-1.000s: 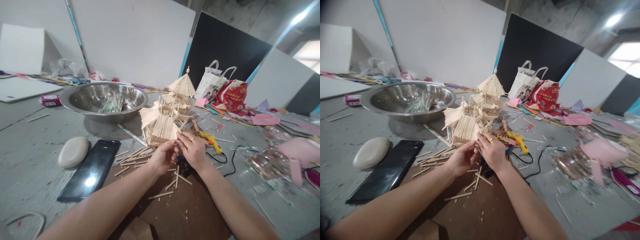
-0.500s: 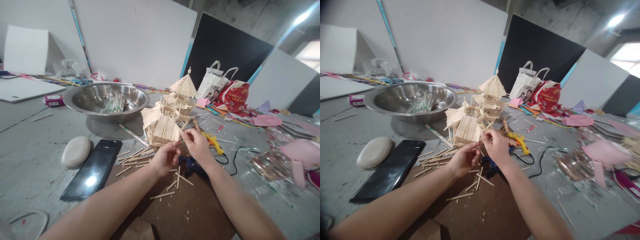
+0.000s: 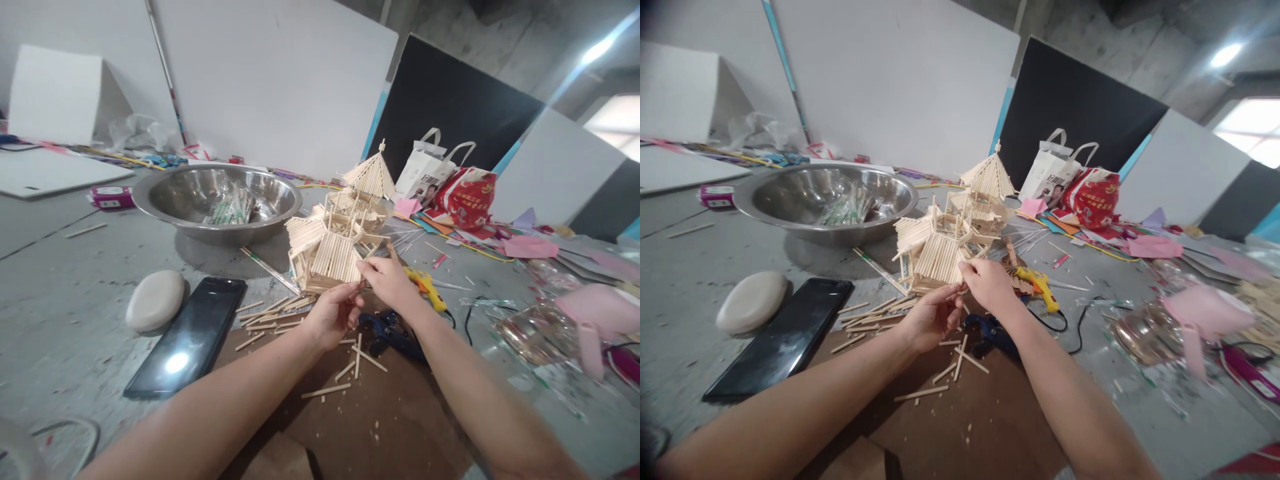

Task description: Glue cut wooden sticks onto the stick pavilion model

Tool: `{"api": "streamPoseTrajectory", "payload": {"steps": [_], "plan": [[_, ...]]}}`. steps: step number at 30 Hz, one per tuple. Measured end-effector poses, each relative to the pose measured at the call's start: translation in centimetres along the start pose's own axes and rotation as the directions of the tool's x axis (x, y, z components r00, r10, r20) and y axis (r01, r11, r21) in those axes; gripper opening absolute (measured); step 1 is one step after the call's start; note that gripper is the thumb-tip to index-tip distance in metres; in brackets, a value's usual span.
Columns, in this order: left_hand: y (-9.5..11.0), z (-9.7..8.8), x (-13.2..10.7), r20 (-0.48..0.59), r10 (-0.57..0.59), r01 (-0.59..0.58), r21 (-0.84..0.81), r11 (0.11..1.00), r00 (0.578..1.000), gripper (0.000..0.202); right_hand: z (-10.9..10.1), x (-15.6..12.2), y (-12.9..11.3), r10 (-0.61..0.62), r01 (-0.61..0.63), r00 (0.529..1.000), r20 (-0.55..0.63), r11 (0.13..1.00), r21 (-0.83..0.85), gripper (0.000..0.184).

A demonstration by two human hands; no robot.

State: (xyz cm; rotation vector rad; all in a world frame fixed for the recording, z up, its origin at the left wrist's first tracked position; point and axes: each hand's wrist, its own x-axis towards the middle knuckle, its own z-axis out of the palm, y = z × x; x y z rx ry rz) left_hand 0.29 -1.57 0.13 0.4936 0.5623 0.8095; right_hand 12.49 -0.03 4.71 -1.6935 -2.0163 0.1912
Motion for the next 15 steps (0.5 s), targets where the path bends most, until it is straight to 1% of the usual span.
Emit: {"api": "streamPoseTrajectory", "payload": {"steps": [5,15], "plan": [[-0.03,-0.02,0.04,0.0,-0.005,0.005,-0.013,1.0,1.0,0.012,0.31,-0.02,0.11,-0.003,0.004,0.999,-0.032,0.999,0.045,0.036],[0.05,0.05,-0.06,-0.002,-0.023,0.023,-0.038,0.999,1.0,0.014,0.48,0.07,0.02,0.023,-0.02,0.999,-0.044,0.997,0.069,0.036]]}}
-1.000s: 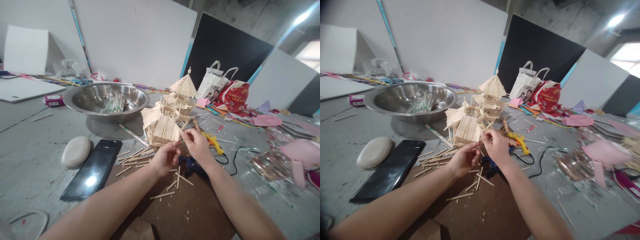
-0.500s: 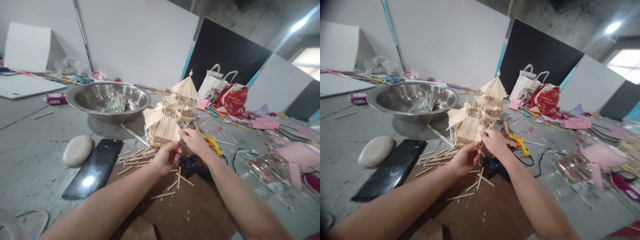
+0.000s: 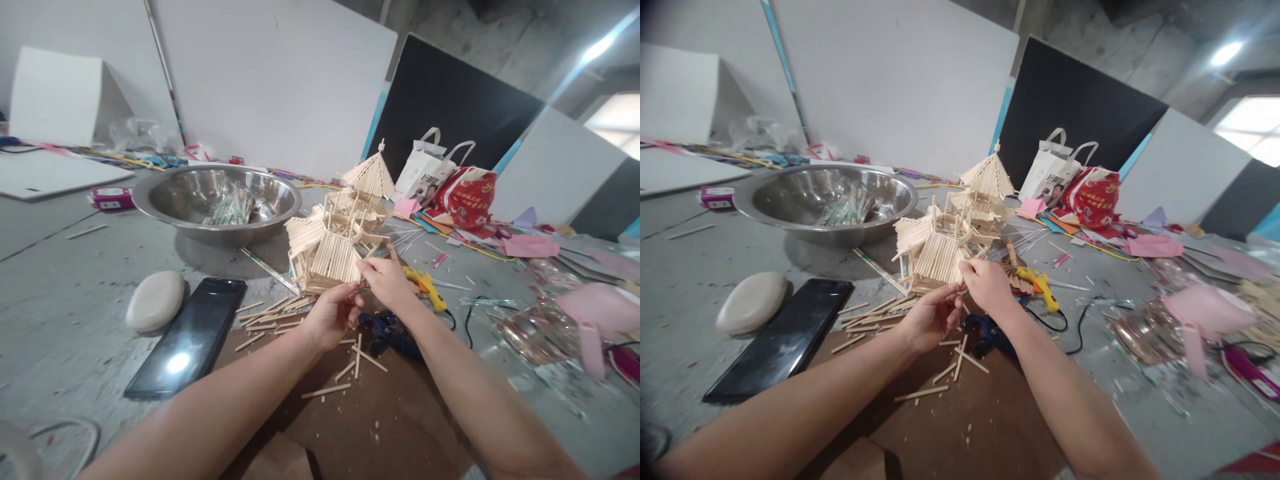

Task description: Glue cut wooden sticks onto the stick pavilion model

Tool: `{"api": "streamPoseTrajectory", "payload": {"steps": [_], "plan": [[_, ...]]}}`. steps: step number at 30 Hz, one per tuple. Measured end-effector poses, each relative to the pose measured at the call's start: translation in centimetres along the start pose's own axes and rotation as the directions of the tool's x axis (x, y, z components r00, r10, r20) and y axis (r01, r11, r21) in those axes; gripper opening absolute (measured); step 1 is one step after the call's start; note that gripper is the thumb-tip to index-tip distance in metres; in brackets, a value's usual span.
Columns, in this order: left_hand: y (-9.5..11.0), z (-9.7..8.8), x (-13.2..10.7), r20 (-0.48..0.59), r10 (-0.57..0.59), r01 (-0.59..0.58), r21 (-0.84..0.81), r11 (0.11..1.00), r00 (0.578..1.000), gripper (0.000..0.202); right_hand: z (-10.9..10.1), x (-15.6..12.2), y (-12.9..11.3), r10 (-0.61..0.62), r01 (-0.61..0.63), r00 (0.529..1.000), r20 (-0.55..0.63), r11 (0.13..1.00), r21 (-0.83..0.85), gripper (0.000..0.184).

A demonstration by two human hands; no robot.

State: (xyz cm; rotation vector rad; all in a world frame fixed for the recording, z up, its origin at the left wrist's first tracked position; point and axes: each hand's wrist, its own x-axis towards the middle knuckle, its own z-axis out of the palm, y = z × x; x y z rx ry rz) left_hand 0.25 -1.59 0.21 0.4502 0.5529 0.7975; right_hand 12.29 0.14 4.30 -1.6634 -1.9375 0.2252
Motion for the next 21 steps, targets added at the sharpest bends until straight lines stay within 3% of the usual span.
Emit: {"api": "streamPoseTrajectory", "payload": {"steps": [6,16,21], "plan": [[-0.03,-0.37,0.17,0.023,-0.01,0.01,-0.003,1.0,1.0,0.016,-0.46,-0.06,-0.01,0.022,-0.024,0.999,0.03,0.996,0.083,0.042],[-0.14,-0.35,-0.23,0.0,-0.017,0.017,0.052,0.999,1.0,0.017,-0.12,0.22,0.04,0.025,-0.025,0.999,0.027,1.0,0.009,0.038],[-0.46,-0.6,-0.49,-0.005,-0.018,0.019,0.239,0.971,1.0,0.021,-0.96,-0.42,0.57,0.118,-0.12,0.992,0.042,0.99,0.068,0.05]]}}
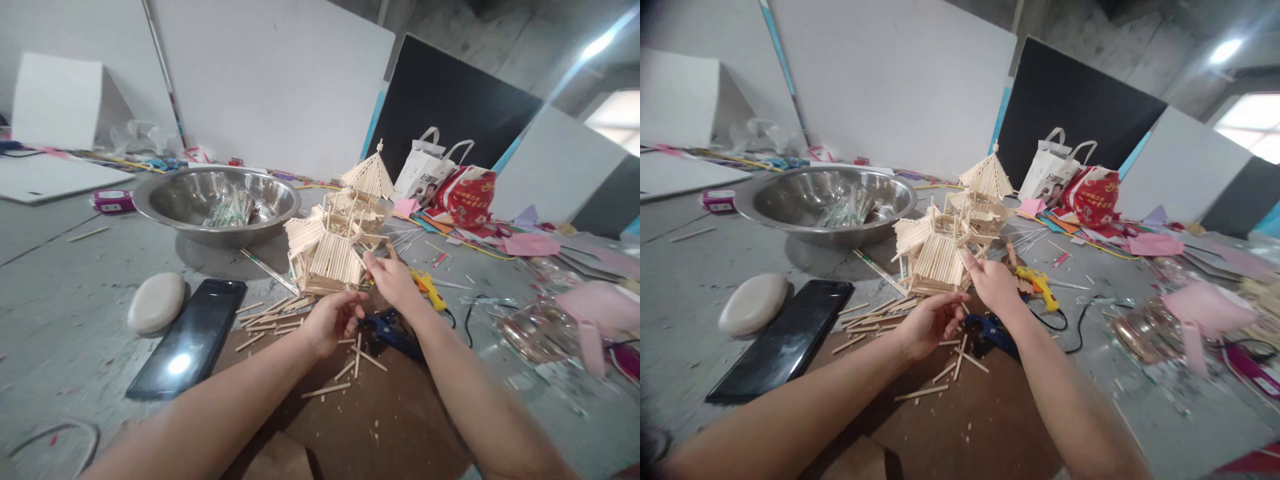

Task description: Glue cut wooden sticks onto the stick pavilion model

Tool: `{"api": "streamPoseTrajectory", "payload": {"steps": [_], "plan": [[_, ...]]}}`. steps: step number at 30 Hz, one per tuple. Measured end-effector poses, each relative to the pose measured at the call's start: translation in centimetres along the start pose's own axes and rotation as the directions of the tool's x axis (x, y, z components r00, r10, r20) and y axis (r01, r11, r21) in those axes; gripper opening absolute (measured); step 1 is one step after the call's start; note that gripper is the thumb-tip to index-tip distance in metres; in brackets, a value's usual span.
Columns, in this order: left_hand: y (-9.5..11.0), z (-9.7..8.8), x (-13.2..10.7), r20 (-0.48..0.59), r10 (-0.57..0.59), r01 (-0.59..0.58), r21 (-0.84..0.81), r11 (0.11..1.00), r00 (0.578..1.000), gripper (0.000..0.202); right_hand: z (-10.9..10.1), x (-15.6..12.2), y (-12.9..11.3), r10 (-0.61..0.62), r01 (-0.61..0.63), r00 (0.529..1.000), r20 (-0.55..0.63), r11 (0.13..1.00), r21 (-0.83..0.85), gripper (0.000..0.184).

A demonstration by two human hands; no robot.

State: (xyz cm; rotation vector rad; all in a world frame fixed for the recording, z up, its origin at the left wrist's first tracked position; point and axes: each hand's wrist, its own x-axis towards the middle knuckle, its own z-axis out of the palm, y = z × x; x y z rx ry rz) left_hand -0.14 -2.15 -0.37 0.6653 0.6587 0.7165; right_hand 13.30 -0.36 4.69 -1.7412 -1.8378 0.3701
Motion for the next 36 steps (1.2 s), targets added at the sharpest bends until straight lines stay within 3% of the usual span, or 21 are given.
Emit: {"api": "streamPoseTrajectory", "payload": {"steps": [3,5,7,10,11,13,15,18,23,29,32,36], "plan": [[0.4,0.1,-0.6,0.07,-0.019,-0.004,0.307,0.952,0.997,0.026,-0.7,-0.8,0.9,0.087,-0.085,0.995,-0.039,0.995,0.052,0.053],[1.4,0.4,-1.4,0.154,-0.038,-0.06,0.586,0.808,0.987,0.028,-1.0,-1.4,1.6,0.101,-0.097,0.993,-0.061,0.993,0.061,0.052],[3.0,0.6,-2.4,0.233,-0.033,-0.184,0.841,0.508,0.972,0.026,-1.3,-1.9,2.1,0.07,-0.069,0.995,-0.065,0.998,0.005,0.049],[5.9,0.4,-3.8,0.291,0.052,-0.293,0.956,0.03,0.955,0.025,-2.1,-2.4,2.5,-0.015,0.011,1.0,-0.024,0.992,-0.127,0.043],[6.9,0.1,-4.2,0.277,0.073,-0.268,0.957,-0.107,0.958,0.023,-2.5,-2.5,2.6,-0.035,0.034,0.999,-0.001,0.986,-0.162,0.041],[8.5,-0.7,-4.8,0.132,0.175,-0.062,0.932,-0.356,0.976,0.026,-3.3,-2.7,2.7,-0.054,0.065,0.997,0.059,0.977,-0.204,0.038],[9.7,-1.7,-5.2,0.007,0.213,0.103,0.859,-0.501,0.977,0.027,-4.0,-2.9,2.8,-0.057,0.085,0.989,0.135,0.973,-0.213,0.032],[10.5,-3.0,-5.4,-0.062,0.184,0.157,0.809,-0.566,0.981,0.024,-4.4,-3.1,3.0,-0.066,0.119,0.962,0.266,0.975,-0.186,0.021],[9.7,-4.1,-4.7,-0.066,0.074,0.097,0.81,-0.578,0.995,0.024,-3.6,-3.3,2.6,-0.106,0.217,0.898,0.427,0.951,-0.222,0.019],[9.0,-4.4,-4.1,-0.106,0.05,0.115,0.794,-0.597,0.993,0.025,-1.5,-3.6,1.7,-0.128,0.321,0.817,0.563,0.911,-0.26,0.019],[9.6,-4.6,-4.4,-0.131,0.051,0.136,0.804,-0.579,0.99,0.026,-0.3,-3.9,1.5,-0.167,0.397,0.773,0.612,0.88,-0.26,0.019],[11.2,-5.1,-5.0,-0.235,0.105,0.252,0.771,-0.586,0.966,0.025,0.9,-4.5,0.9,-0.194,0.454,0.735,0.649,0.852,-0.26,0.019]]}}
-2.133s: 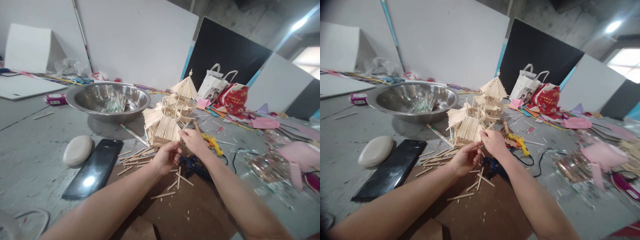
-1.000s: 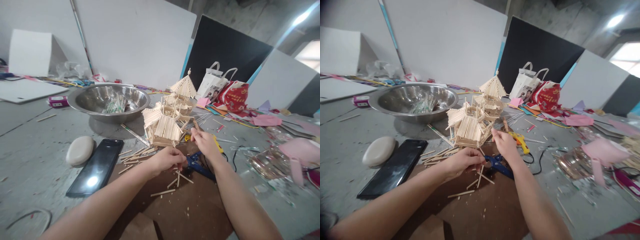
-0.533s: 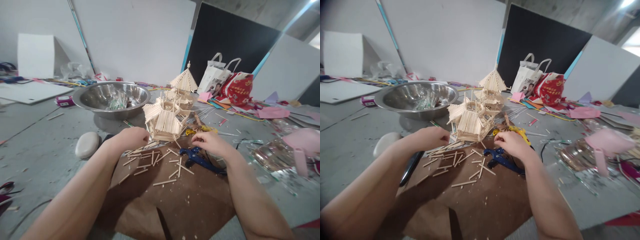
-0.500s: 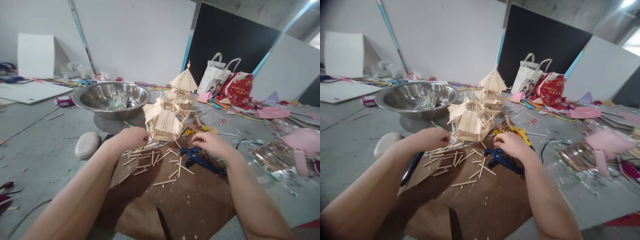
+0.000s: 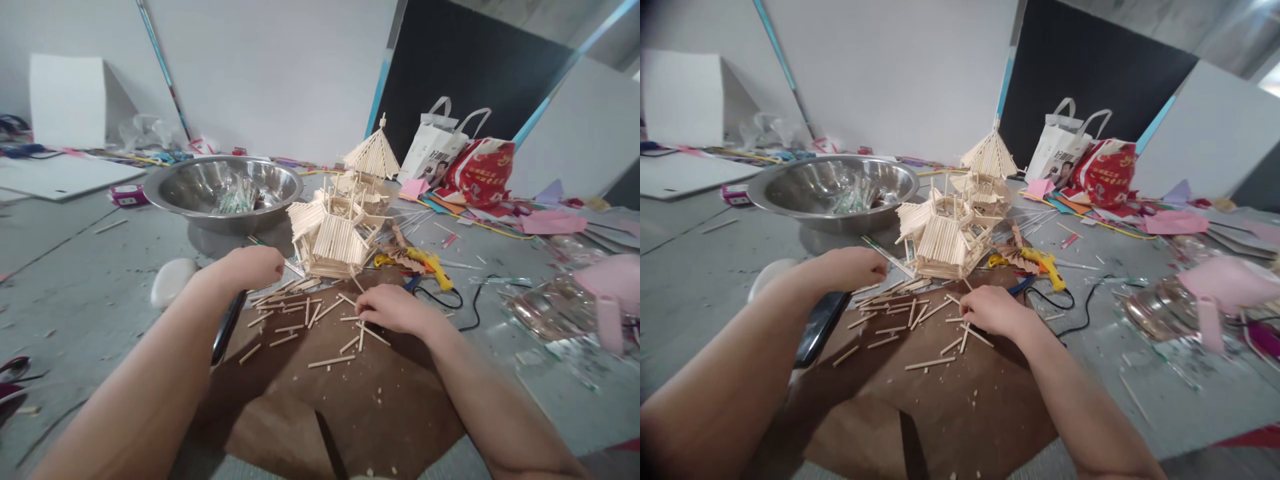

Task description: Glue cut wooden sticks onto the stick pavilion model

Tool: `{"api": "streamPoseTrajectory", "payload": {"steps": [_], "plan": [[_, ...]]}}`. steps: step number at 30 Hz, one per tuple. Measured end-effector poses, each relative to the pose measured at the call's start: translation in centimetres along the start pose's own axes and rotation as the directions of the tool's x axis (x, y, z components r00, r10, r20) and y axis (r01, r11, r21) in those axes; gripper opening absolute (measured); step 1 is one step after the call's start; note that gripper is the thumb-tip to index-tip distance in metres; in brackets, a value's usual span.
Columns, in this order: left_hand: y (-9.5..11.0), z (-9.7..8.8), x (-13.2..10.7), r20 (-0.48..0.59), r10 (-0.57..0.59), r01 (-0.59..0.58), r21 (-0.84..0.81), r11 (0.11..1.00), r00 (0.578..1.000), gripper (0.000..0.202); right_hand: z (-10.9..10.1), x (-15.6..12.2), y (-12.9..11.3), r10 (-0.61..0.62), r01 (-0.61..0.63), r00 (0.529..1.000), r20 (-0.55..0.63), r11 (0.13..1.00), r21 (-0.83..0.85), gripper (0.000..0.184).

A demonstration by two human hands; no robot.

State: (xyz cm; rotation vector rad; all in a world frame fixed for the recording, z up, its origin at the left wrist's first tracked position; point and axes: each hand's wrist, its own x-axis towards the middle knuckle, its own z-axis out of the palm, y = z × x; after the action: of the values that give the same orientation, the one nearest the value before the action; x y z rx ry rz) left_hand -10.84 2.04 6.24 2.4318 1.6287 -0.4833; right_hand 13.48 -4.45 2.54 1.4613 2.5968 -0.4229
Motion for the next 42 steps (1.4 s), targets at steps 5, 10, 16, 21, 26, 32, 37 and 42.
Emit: {"api": "streamPoseTrajectory", "payload": {"steps": [5,10,16,21,26,32,37,42], "plan": [[-0.4,-0.2,0.0,0.031,-0.033,0.033,0.004,0.999,0.999,0.024,0.4,0.1,-1.0,-0.04,0.04,0.999,0.004,0.999,-0.004,0.018],[1.1,0.8,0.2,0.026,0.048,-0.049,0.033,0.998,0.998,0.025,0.6,0.4,-0.8,0.042,-0.041,0.998,0.045,0.999,-0.022,0.013],[1.9,1.0,0.1,0.05,0.111,-0.114,0.049,0.992,0.993,0.024,0.6,0.5,-0.7,0.054,-0.054,0.997,0.06,0.998,-0.016,0.013],[0.4,0.0,-0.4,0.015,-0.009,0.009,0.007,1.0,1.0,0.021,0.8,0.5,-0.5,0.062,-0.062,0.997,0.055,0.998,-0.005,0.011],[-0.5,0.5,0.2,0.035,-0.031,0.031,0.005,1.0,0.999,0.02,1.0,0.5,-0.3,0.045,-0.045,0.998,0.05,0.999,-0.008,0.011],[-0.4,2.0,1.3,0.034,-0.013,0.012,0.015,1.0,0.999,0.02,0.5,0.2,-0.1,0.062,-0.062,0.998,0.026,0.998,0.003,0.013],[0.2,2.8,1.9,0.028,0.023,-0.024,0.038,0.999,0.999,0.02,-0.2,-0.2,0.1,0.106,-0.106,0.994,0.033,0.994,0.021,0.015],[0.3,3.0,2.2,0.014,0.016,-0.017,0.038,0.999,1.0,0.022,-0.8,-0.6,0.5,0.118,-0.117,0.993,-0.002,0.992,0.055,0.017]]}}
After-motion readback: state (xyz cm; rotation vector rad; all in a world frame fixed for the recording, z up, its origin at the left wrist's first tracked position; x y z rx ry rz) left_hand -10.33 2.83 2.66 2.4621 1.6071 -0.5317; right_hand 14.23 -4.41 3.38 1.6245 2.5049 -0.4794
